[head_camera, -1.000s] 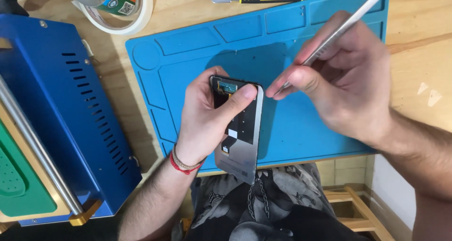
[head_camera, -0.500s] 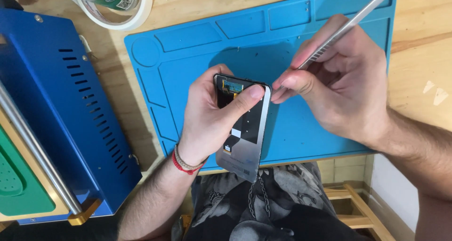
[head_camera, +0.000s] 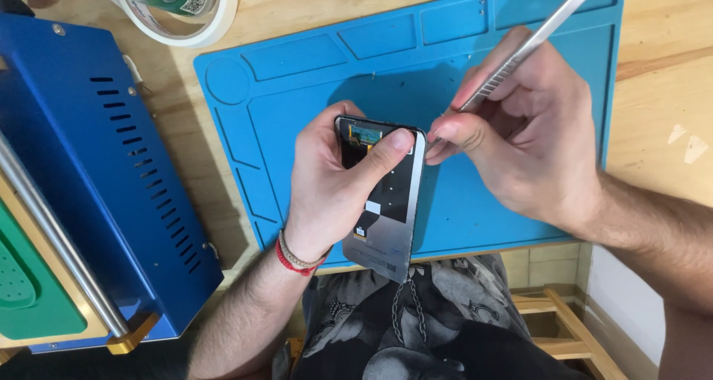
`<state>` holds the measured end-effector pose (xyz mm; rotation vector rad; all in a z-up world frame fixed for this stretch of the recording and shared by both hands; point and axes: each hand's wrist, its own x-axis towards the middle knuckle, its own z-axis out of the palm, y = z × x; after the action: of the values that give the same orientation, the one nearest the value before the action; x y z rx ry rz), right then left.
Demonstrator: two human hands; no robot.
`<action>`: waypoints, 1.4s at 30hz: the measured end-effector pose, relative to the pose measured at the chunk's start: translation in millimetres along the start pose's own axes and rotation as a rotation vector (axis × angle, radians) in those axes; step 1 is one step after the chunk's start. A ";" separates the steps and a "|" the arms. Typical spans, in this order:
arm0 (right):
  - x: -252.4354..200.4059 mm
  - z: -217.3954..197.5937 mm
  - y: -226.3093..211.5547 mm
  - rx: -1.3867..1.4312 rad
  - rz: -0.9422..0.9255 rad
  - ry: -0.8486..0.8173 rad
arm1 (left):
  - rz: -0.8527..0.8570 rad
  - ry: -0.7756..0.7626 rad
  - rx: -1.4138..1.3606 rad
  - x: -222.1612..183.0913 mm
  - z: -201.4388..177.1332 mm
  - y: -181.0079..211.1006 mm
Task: Using a metal pry tool to carefully separate a smartphone screen from the device frame
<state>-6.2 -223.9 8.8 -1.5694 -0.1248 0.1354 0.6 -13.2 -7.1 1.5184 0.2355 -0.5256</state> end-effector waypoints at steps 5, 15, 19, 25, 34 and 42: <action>-0.3 0.1 1.1 -0.011 0.013 0.009 | -0.007 0.019 0.009 -1.1 1.5 1.9; 7.0 -5.1 -1.7 -0.140 0.030 -0.130 | 0.089 0.065 0.066 -0.9 1.5 -8.2; -4.9 5.9 4.0 -0.105 0.177 -0.186 | 0.056 0.057 -0.094 3.6 -2.0 -5.0; 15.0 -21.7 -18.0 -0.028 0.035 0.025 | 0.043 0.028 -0.180 1.6 -2.5 -1.0; 18.8 -6.2 -21.9 0.004 0.120 -0.115 | 0.098 0.069 -0.409 2.2 -13.3 -7.9; 10.6 0.0 -9.1 0.000 0.141 -0.088 | 0.129 0.214 -0.770 2.1 -21.9 -8.8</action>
<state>4.3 -222.1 17.9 -1.5720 -0.0825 0.3153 2.0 8.2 -17.1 0.8247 0.4435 -0.1300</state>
